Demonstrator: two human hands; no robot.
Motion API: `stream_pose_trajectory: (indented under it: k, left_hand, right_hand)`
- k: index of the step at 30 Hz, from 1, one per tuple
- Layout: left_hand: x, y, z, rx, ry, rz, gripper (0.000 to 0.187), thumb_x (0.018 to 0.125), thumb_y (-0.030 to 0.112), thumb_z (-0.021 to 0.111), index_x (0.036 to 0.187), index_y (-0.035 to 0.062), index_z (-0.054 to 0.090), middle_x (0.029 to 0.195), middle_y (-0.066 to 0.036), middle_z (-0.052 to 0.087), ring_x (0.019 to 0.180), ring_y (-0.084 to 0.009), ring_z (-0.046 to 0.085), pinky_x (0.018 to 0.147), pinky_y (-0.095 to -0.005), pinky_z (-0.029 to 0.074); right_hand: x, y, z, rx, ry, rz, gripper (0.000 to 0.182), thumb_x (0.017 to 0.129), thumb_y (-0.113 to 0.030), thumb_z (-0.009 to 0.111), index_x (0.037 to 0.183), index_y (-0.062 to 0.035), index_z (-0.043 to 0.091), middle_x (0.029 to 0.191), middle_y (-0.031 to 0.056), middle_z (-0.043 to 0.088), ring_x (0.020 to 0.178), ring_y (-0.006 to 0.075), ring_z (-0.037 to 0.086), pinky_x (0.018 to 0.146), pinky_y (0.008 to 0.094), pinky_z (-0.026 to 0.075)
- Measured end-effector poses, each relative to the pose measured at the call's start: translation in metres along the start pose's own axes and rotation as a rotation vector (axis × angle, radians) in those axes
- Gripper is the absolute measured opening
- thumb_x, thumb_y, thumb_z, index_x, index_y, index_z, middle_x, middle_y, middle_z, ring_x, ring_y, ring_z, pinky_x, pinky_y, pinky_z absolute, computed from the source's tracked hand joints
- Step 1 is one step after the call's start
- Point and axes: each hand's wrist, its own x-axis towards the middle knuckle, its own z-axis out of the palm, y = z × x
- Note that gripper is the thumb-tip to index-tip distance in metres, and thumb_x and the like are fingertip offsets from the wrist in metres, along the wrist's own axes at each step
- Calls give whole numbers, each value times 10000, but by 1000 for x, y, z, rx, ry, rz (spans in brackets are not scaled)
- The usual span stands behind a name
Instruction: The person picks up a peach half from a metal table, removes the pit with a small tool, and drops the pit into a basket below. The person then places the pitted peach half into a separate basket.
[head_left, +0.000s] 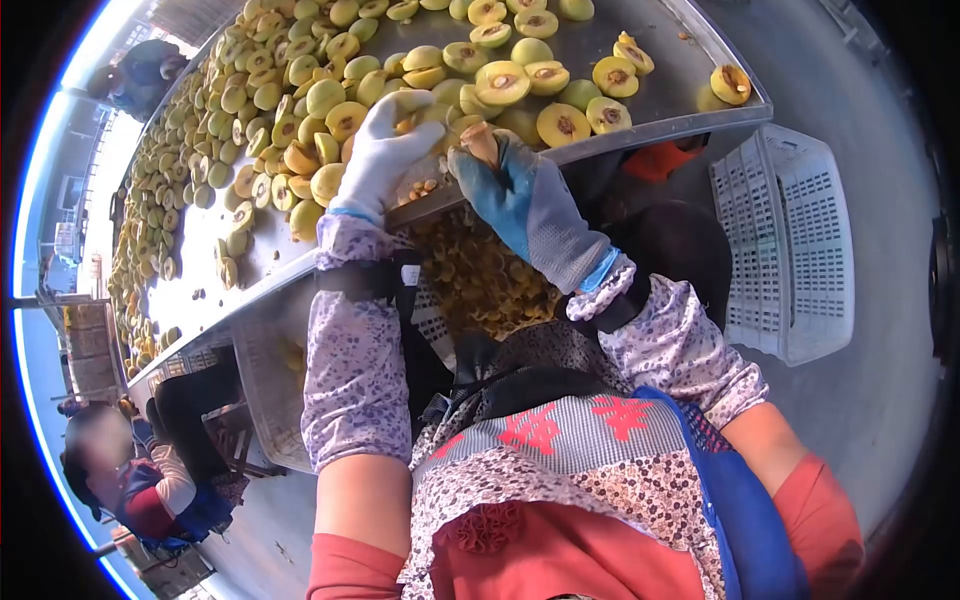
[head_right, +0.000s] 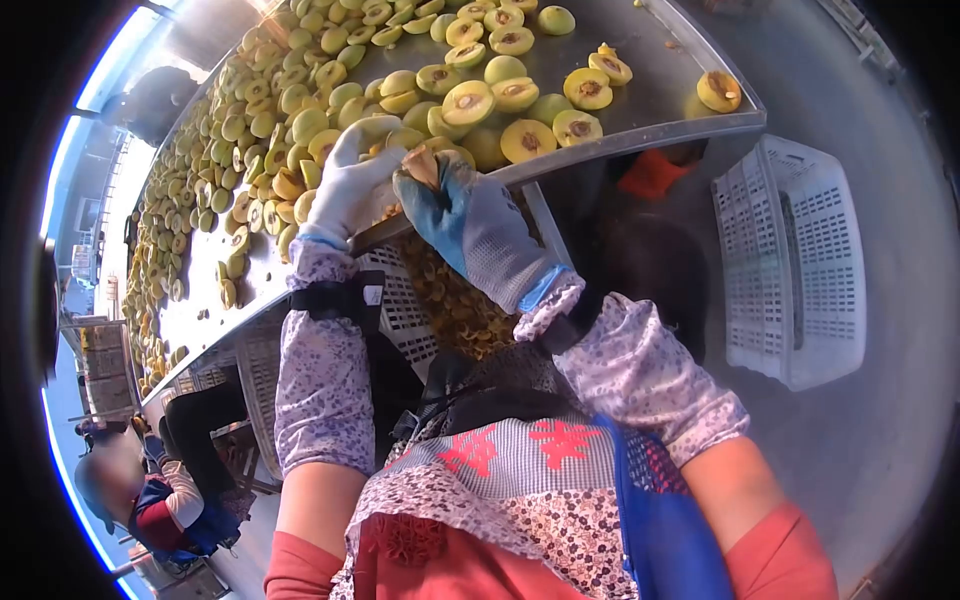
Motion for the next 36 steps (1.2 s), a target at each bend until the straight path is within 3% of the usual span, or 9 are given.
stream_pose_trajectory:
  k: [4,9,13,15,18,19,32,34,36]
  left_hand:
    - [-25,15,-4,-566,177,-137,477,853,16,667,1314,-9,552,1210,-127,639,1102,-216,628,927,-338,522]
    - [-58,14,-9,-744,177,128,438,937,84,576,1355,-25,504,1228,-150,618,1091,-228,644,882,-362,588]
    - [-66,-9,-10,-579,272,153,391,994,176,577,1324,-22,506,1202,-107,614,1136,-208,614,908,-345,574]
    - [-65,-23,-18,488,388,634,408,948,144,666,1293,-15,518,1176,-112,625,1141,-234,608,945,-336,546]
    - [-78,12,2,117,420,347,395,847,-11,717,1213,-25,568,1191,-137,639,1055,-251,655,885,-359,543]
    - [-78,7,-5,575,456,567,427,831,18,752,1212,-16,563,1118,-146,668,987,-277,679,861,-346,542]
    - [-73,18,16,492,551,547,298,928,127,659,1186,-16,614,1115,-135,702,984,-240,680,877,-351,548]
    - [-72,18,21,-1071,327,48,316,1001,230,550,1188,-18,604,1145,-177,685,1011,-271,662,905,-385,538]
    - [-76,32,26,-1034,376,41,264,980,149,560,1185,-14,596,1135,-170,669,1012,-248,648,883,-353,543]
  right_hand:
    - [-4,-8,-8,-390,-46,-197,281,996,-180,566,1249,-58,565,965,183,684,751,352,704,565,378,521]
    - [-6,9,22,111,-70,137,324,1005,-338,567,1090,-30,622,776,231,669,752,438,663,592,457,498]
    - [-7,-16,17,-5,-103,184,382,994,-400,574,1009,-25,637,770,240,669,771,449,663,614,475,501]
    - [-7,-21,20,9,-81,143,378,992,-402,577,1009,-29,635,776,240,671,775,447,664,618,471,505]
    - [-6,-29,19,6,-72,130,372,988,-403,583,1023,-36,634,784,238,674,788,442,667,629,465,513]
    - [-6,-30,18,-10,-84,155,371,987,-401,585,1036,-37,635,786,236,675,795,440,668,636,461,516]
    - [-6,-35,26,149,-254,299,430,995,-370,578,1252,-27,607,1018,259,696,1003,367,696,823,387,536]
    - [-9,-37,36,392,-169,293,423,1014,-388,575,1011,31,631,772,95,659,764,89,567,667,333,491]
    - [-9,-46,30,396,-219,374,446,1014,-411,566,1001,29,633,754,66,639,757,82,557,667,315,486]
